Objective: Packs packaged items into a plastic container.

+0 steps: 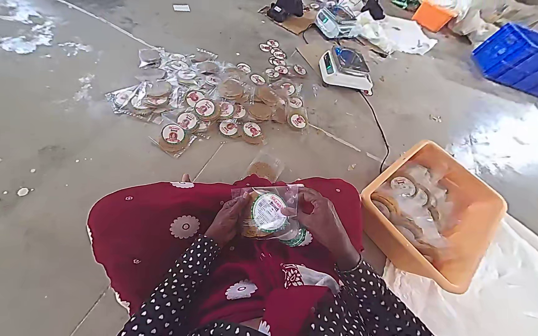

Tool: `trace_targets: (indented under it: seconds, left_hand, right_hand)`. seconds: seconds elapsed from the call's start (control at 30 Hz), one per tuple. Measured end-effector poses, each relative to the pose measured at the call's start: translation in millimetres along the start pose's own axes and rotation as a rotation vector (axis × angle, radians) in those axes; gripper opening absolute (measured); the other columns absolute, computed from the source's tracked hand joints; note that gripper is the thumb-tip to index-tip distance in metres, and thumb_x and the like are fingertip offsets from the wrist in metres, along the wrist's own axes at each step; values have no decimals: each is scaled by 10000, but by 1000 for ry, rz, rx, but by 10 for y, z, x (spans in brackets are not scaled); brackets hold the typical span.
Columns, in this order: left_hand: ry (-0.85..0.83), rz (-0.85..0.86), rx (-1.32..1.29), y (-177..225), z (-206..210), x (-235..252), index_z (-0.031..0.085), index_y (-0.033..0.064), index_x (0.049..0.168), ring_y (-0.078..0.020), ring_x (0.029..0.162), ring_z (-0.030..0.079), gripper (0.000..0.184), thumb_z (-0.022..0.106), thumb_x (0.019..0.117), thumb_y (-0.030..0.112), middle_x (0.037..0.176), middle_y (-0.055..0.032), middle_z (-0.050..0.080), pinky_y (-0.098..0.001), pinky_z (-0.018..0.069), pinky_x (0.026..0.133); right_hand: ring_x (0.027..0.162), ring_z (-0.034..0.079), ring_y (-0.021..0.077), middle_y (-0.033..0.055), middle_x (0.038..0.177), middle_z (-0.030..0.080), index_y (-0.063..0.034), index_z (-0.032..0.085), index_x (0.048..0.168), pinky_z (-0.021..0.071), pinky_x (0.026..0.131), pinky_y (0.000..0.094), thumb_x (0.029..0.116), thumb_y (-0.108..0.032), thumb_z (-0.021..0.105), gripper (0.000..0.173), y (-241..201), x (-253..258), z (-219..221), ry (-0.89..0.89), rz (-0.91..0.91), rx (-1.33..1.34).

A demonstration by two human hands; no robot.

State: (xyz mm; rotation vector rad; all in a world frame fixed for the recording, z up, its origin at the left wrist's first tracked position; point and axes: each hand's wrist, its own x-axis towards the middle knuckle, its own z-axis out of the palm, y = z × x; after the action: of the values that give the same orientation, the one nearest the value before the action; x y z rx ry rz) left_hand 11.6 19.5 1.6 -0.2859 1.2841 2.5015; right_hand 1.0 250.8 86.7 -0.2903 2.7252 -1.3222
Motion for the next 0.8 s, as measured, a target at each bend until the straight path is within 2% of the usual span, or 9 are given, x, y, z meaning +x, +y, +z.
trace_targets:
  seconds: [0.07,0.17,0.3,0.5,0.57,0.63,0.7,0.73,0.8]
  left_hand:
    - [-13,11,7,-3,15,-11,677,21,1076,-127,844,716,338,378,1109,178,907,-51,738,-312,604,809]
    - [-44,20,29,-21,-8,-11,666,6,1107,-135,870,714,343,386,1112,205,933,-63,734,-328,604,830]
    - [-71,41,12,-75,-68,45,672,0,1119,-140,882,716,327,444,1097,234,948,-71,734,-341,603,838]
    - [-31,11,6,-49,-50,38,666,2,1139,-138,882,712,334,437,1101,242,959,-74,730,-330,597,835]
    - [35,-13,-14,29,13,-6,618,-18,1195,-152,911,698,311,430,1103,211,999,-100,709,-328,586,848]
    - [80,-52,-40,118,79,-50,570,5,1320,-157,996,679,357,395,1110,234,1099,-110,690,-329,571,903]
    - [125,-99,-99,214,176,-108,563,53,1336,-154,1004,680,382,370,1113,296,1109,-91,690,-337,577,898]
    - [117,-107,-148,193,142,-89,563,65,1354,-176,1029,684,409,370,1111,332,1136,-99,692,-366,580,911]
    - [65,-98,-239,43,-35,27,575,60,1356,-236,1080,688,441,415,1097,378,1178,-131,700,-441,573,949]
  right_hand:
    - [932,665,145,43,1025,718,-96,722,849,543,824,407,813,-299,832,234,51,35,32,-3,50,60]
    - [848,685,104,34,960,735,-87,741,820,579,770,325,825,-185,834,135,77,57,41,-30,116,190]
    - [865,661,92,32,974,716,-75,727,826,552,773,309,888,-151,761,104,52,35,26,-10,90,174]
    - [1077,673,113,46,1185,720,-82,769,868,565,913,334,946,-177,681,151,-16,-14,7,50,20,96]
    - [1132,662,140,81,1248,699,-56,766,931,554,956,356,958,-171,681,146,-83,-39,-54,122,-47,31]
    - [1105,678,137,91,1246,702,-29,741,996,564,940,363,978,-171,648,171,-137,-40,-174,219,-105,9]
    - [1003,701,75,48,1140,734,-24,711,1053,588,880,300,996,-148,617,166,-126,-20,-335,339,-149,50]
    - [905,673,29,6,1030,715,-24,688,1074,573,822,253,1009,-139,609,154,-90,1,-418,398,-167,80]
    - [816,646,3,-29,939,681,-32,650,1140,569,768,222,1017,-118,600,158,34,44,-571,479,-202,136]
